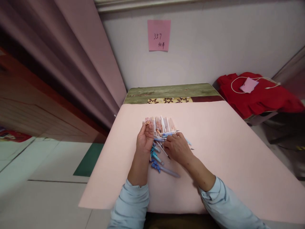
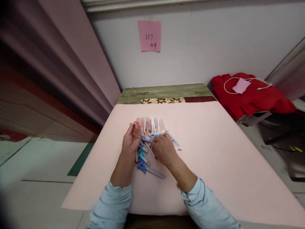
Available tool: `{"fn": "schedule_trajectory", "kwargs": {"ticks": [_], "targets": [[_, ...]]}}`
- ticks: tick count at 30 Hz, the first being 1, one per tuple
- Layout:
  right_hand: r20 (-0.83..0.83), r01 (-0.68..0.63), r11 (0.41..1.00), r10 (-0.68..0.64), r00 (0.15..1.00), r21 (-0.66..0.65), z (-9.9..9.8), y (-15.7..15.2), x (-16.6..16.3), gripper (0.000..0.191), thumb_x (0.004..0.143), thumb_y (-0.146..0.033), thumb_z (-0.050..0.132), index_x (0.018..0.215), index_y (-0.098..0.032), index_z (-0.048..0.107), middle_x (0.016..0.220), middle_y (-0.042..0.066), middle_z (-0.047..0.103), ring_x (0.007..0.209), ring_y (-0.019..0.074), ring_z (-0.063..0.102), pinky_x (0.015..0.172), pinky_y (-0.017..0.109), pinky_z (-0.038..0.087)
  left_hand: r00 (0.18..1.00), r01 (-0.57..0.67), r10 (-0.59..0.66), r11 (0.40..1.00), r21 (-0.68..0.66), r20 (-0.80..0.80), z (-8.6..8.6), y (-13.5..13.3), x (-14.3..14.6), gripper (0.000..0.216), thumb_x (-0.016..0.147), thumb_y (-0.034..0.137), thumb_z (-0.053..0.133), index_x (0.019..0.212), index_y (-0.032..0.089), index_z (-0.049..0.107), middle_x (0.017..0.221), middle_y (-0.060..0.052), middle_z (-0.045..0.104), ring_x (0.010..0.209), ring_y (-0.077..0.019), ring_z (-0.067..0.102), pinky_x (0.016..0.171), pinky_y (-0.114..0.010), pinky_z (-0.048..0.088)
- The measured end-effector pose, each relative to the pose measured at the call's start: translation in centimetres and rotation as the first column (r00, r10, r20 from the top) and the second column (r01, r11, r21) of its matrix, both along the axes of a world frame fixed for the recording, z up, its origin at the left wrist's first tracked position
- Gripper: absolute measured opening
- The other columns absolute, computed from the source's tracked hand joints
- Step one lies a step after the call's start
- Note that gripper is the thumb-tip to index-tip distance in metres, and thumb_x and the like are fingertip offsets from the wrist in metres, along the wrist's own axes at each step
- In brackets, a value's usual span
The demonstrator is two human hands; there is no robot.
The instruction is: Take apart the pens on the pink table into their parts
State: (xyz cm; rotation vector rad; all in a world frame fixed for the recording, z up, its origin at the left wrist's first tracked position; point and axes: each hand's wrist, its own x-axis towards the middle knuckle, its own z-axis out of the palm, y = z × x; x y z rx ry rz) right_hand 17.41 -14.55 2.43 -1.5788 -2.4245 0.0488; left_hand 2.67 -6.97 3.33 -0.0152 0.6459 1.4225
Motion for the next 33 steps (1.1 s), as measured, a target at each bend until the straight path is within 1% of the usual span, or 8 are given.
{"fn": "schedule_trajectory", "kwargs": {"ticks": [7, 11, 15, 18, 21, 24, 29, 33], "targets": [[-0.033, -0.030, 0.996, 0.033, 0.999, 0.083, -0.6, 0.2, -0.2, 0.019, 0.091, -0.019, 0.055, 0.077, -0.018, 0.067, 0.079, 0.006, 0.064, 0.081, 0.0205, 0.053, 0.078, 0.037, 0.029, 0.999, 0.042, -0.042, 0.999, 0.018, 0.027, 0.1, -0.4, 0.6, 0.022, 0.098, 0.010, 0.043, 0.086, 0.008, 0.062, 0.073, -0.004, 0.071, 0.068, -0.0060, 0.069, 0.072, -0.013, 0.057], [-0.277, -0.013, 0.993, 0.045, 0.960, 0.118, 0.1, 0.2, 0.1, 0.015, 0.092, -0.024, 0.055, 0.084, -0.021, 0.067, 0.084, 0.005, 0.064, 0.083, 0.0192, 0.056, 0.077, 0.033, 0.035, 0.998, 0.065, -0.065, 0.998, 0.015, 0.014, 0.3, -0.6, 0.9, 0.023, 0.098, 0.011, 0.043, 0.085, 0.009, 0.061, 0.073, -0.004, 0.071, 0.065, -0.0058, 0.069, 0.069, -0.013, 0.057], [-0.612, 0.108, 0.988, -0.018, 0.791, 0.111, 0.6, -0.1, 0.5, 0.014, 0.094, -0.025, 0.051, 0.089, -0.021, 0.063, 0.089, 0.004, 0.065, 0.082, 0.0167, 0.059, 0.074, 0.027, 0.042, 0.998, 0.067, -0.067, 0.998, 0.008, -0.004, 0.6, -0.8, 1.3, 0.024, 0.098, 0.010, 0.041, 0.086, 0.009, 0.062, 0.073, -0.004, 0.071, 0.064, -0.0055, 0.069, 0.067, -0.012, 0.056], [-0.796, 0.185, 0.983, -0.125, 0.592, -0.017, 0.5, -0.2, 0.7, 0.011, 0.094, -0.028, 0.051, 0.092, -0.022, 0.060, 0.078, 0.000, 0.066, 0.067, 0.0133, 0.060, 0.065, 0.024, 0.044, 0.995, 0.089, -0.089, 0.996, 0.009, -0.038, 0.5, -1.2, 1.8, 0.021, 0.096, 0.010, 0.045, 0.084, 0.010, 0.062, 0.071, -0.003, 0.071, 0.062, -0.0058, 0.068, 0.067, -0.013, 0.056], [-0.905, 0.192, 0.971, -0.207, 0.372, -0.144, 0.3, 0.1, 0.9, 0.013, 0.092, -0.034, 0.055, 0.091, -0.021, 0.060, 0.069, -0.002, 0.063, 0.058, 0.0118, 0.057, 0.057, 0.023, 0.045, 0.984, 0.153, -0.147, 0.987, 0.049, -0.103, 0.1, -1.7, 2.4, 0.017, 0.092, 0.008, 0.050, 0.083, 0.010, 0.064, 0.073, -0.004, 0.071, 0.064, -0.0076, 0.069, 0.068, -0.015, 0.057], [-0.947, 0.197, 0.961, -0.238, 0.216, -0.196, 0.3, 0.4, 0.9, 0.018, 0.088, -0.038, 0.060, 0.089, -0.020, 0.062, 0.070, -0.001, 0.063, 0.059, 0.0123, 0.058, 0.056, 0.023, 0.047, 0.959, 0.248, -0.224, 0.960, 0.131, -0.174, -0.4, -2.1, 2.8, 0.010, 0.088, 0.010, 0.058, 0.083, 0.010, 0.066, 0.077, -0.005, 0.073, 0.069, -0.0098, 0.070, 0.070, -0.018, 0.057], [-0.969, 0.186, 0.961, -0.227, 0.101, -0.206, 0.6, 0.6, 0.8, 0.023, 0.085, -0.039, 0.063, 0.095, -0.019, 0.063, 0.079, 0.002, 0.068, 0.071, 0.0149, 0.065, 0.069, 0.028, 0.055, 0.939, 0.289, -0.241, 0.940, 0.183, -0.244, -0.6, -2.3, 2.9, 0.008, 0.082, 0.017, 0.069, 0.086, 0.011, 0.067, 0.079, -0.005, 0.073, 0.070, -0.0106, 0.070, 0.073, -0.021, 0.057], [-0.979, 0.163, 0.967, -0.201, 0.033, -0.194, 0.5, 0.6, 0.6, 0.030, 0.082, -0.040, 0.068, 0.101, -0.020, 0.058, 0.081, 0.001, 0.068, 0.068, 0.0139, 0.066, 0.069, 0.029, 0.057, 0.918, 0.318, -0.252, 0.930, 0.186, -0.306, -0.4, -2.5, 3.0, 0.015, 0.079, 0.021, 0.073, 0.088, 0.011, 0.066, 0.079, -0.005, 0.072, 0.069, -0.0116, 0.069, 0.071, -0.022, 0.057]]}}
